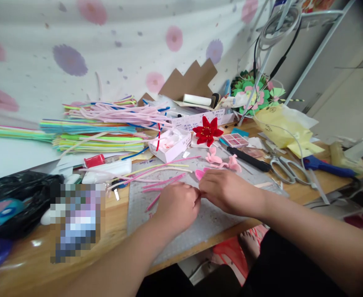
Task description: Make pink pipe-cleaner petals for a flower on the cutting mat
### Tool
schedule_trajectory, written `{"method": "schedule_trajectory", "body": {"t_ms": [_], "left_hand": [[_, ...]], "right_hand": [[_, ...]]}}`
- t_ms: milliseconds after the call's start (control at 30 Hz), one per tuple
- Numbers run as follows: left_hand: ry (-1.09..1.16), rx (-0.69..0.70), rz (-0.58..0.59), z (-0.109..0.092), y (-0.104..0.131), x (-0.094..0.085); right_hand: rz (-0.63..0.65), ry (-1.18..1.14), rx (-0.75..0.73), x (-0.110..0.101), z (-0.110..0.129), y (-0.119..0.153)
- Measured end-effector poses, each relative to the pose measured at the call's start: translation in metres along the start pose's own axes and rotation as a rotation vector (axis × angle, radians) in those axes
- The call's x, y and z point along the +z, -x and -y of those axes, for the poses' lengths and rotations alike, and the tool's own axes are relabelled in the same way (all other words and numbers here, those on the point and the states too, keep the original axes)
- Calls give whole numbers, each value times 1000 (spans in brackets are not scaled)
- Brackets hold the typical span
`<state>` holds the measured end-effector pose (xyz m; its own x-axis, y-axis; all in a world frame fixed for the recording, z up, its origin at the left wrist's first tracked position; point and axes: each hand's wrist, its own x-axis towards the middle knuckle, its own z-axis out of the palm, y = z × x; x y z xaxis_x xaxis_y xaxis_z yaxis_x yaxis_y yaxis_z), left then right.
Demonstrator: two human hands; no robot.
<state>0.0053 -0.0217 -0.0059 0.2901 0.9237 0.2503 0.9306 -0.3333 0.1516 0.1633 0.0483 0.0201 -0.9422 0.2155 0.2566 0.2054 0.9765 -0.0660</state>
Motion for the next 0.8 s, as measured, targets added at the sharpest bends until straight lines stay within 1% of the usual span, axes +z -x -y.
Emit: {"method": "schedule_trajectory", "body": {"t_ms": [67, 133, 167, 233, 267, 300, 367, 400, 433, 500, 567, 633, 700, 800], "left_hand": [[-36, 131, -31, 3, 1, 1], [-18, 219, -42, 6, 1, 0], [19, 227, -41, 8, 0, -1], [189, 159, -12, 10, -1, -5], [329, 92, 25, 11, -1, -8], [500, 13, 74, 11, -2, -12], [875, -134, 189, 11, -1, -17], [1050, -185, 244, 10, 0, -19], [1200, -217, 288, 10, 1, -20], [1419, -237, 346, 8, 3, -20], [1547, -230, 375, 7, 6, -17], [1624, -221, 386, 5, 7, -15], [1673, -225, 413, 4, 8, -14], [1716, -238, 498, 4, 9, -15]], "right_hand": [[-2, -127, 109, 0, 0, -1], [12, -263, 212, -2, -2, -2], [37, -340, 254, -4, -4, -2], [57, -525, 291, -9, -10, -1], [27, -624, 281, -12, -13, 1], [-30, -715, 244, -16, -16, 3], [-162, -825, 121, -21, -21, 7], [-198, -842, 55, -24, -21, 9], [-201, -847, -1, -26, -21, 10], [-167, -852, -67, -28, -17, 11], [-143, -875, -91, -29, -12, 9], [-129, -899, -106, -31, -8, 6], [-114, -917, -122, -32, -6, 4], [-111, -945, -146, -33, -6, 1]]}}
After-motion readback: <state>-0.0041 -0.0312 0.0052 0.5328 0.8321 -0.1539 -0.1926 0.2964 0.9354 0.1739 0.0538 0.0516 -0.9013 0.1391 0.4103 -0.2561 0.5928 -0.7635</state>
